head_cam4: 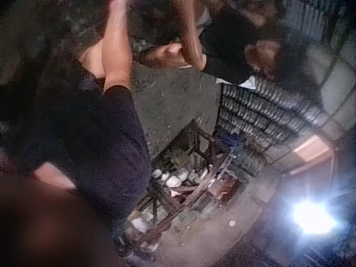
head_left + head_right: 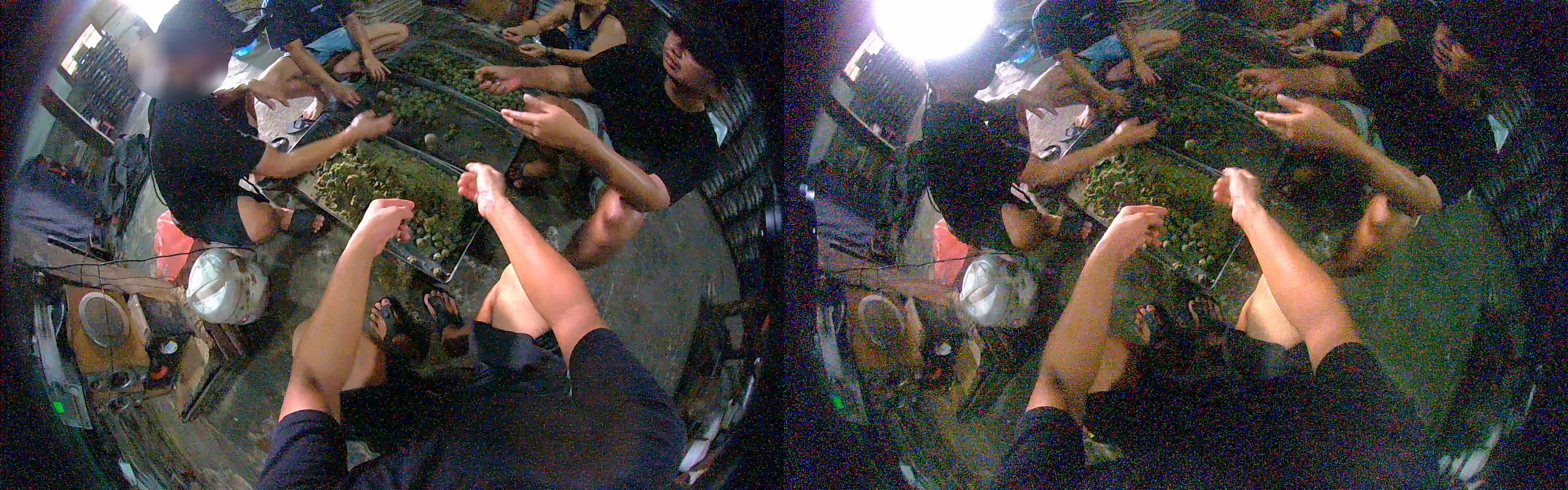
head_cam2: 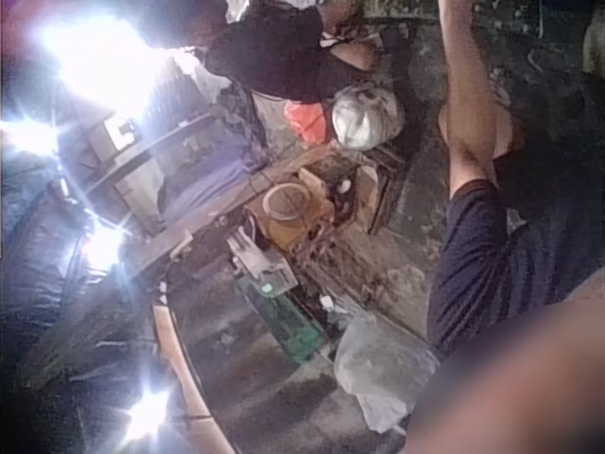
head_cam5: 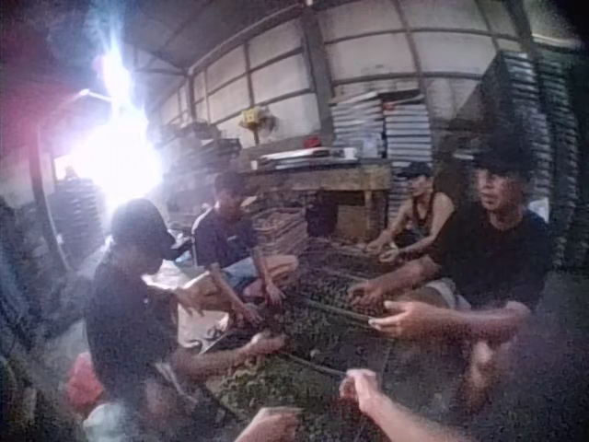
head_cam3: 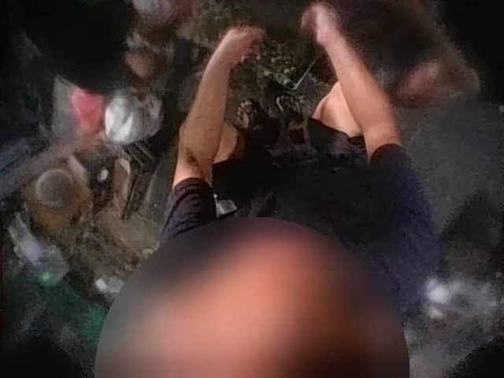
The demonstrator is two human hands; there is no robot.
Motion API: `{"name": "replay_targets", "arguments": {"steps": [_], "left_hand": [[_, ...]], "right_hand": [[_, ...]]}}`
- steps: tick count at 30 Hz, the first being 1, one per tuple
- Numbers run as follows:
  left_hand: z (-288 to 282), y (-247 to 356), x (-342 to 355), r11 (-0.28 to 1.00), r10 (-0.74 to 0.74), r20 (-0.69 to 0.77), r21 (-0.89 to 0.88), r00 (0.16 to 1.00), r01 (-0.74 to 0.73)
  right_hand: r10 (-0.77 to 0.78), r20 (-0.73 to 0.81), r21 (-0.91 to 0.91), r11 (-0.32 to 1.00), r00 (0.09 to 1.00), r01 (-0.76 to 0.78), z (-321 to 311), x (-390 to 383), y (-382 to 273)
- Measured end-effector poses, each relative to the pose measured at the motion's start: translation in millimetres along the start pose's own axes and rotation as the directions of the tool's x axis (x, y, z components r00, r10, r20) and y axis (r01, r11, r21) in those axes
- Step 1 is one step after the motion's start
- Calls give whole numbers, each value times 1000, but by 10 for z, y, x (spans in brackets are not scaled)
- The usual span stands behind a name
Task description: The person sits on the floor and repeatedly scoops green dough from a tray, rolls it into small balls, and places them into a second tray. The person works alongside several others performing the same task.
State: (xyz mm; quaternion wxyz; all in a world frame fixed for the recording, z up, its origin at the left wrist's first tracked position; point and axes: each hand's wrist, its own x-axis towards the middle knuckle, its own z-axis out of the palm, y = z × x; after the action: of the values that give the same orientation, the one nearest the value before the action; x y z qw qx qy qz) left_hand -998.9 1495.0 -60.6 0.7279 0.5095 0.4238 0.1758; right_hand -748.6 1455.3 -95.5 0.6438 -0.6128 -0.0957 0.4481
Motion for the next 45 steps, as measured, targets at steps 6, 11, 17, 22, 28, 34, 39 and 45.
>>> {"name": "replay_targets", "arguments": {"steps": [6,11,17,22,28,34,39,45], "left_hand": [[126,35,-28,827,457,-169,443,873,-347],[213,-89,-39,525,705,14,662,709,-535],[63,153,-188,871,378,-169,397,910,-288],[73,7,22,945,219,-245,293,944,-143],[347,161,-204,974,207,-106,115,973,-195],[95,-222,-15,987,157,-93,-29,983,-160],[269,103,-185,961,268,-100,-44,958,-273],[379,280,-497,882,396,-87,313,914,-352]], "right_hand": [[427,540,-316,901,725,-295,418,-745,-20],[295,633,-519,848,716,109,320,-460,206],[-153,-57,-71,986,987,149,283,-174,-262],[-524,678,-652,-104,516,751,234,-446,291],[-233,805,-537,106,546,837,626,-1312,34],[28,767,-641,11,641,767,706,-1390,190],[-70,804,-592,13,591,806,727,-1296,273],[171,772,-603,-108,612,791,735,-1833,-322]]}}
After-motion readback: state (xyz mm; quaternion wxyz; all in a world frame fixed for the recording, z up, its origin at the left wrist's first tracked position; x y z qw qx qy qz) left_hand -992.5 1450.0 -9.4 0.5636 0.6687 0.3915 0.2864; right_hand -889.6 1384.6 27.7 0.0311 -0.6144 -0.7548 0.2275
